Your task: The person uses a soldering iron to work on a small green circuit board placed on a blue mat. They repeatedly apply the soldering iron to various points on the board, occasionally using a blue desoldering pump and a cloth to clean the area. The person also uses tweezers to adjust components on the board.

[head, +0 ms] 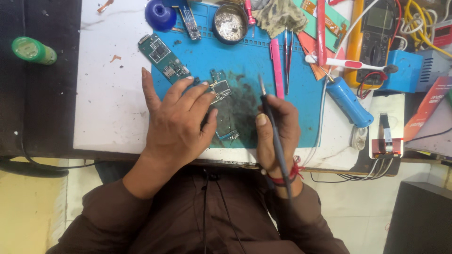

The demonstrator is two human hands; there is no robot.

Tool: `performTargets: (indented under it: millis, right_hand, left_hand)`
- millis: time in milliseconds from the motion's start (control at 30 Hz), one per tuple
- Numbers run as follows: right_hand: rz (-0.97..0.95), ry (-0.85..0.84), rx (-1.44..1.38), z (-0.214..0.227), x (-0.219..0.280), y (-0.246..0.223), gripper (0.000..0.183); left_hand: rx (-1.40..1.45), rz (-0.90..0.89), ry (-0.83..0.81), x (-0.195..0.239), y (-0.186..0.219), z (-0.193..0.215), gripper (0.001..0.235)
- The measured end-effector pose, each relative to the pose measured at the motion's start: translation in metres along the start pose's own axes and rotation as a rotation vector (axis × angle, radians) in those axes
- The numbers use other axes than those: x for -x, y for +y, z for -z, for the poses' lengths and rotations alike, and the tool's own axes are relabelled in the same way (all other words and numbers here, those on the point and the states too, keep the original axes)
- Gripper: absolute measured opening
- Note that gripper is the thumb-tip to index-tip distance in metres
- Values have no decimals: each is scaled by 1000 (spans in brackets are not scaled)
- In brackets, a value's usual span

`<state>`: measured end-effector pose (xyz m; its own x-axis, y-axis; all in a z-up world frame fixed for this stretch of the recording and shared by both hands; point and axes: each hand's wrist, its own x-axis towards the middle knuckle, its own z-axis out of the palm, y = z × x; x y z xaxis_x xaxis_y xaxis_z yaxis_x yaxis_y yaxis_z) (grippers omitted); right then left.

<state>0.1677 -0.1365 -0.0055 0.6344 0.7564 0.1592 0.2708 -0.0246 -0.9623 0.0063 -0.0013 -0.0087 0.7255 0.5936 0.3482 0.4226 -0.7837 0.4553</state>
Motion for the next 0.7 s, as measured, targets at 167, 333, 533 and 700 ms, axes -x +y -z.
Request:
performTargets:
  millis: [167,333,533,700]
  right_hand:
    - [-142,-52,5,9,17,-2,20]
    - [-4,-45,210,3,22,-5,16]
    - [-38,-60,129,-3,16,-4,17]
    - [-21,-79,159,-6,11,-5,17]
  left_hand:
    - [13,5,12,1,0,0,24]
    - [25,-9,32,2,0,0,17]
    - [28,-15,9,3,-1,-1,17]
    - [25,-18,-39,2,-2,1,24]
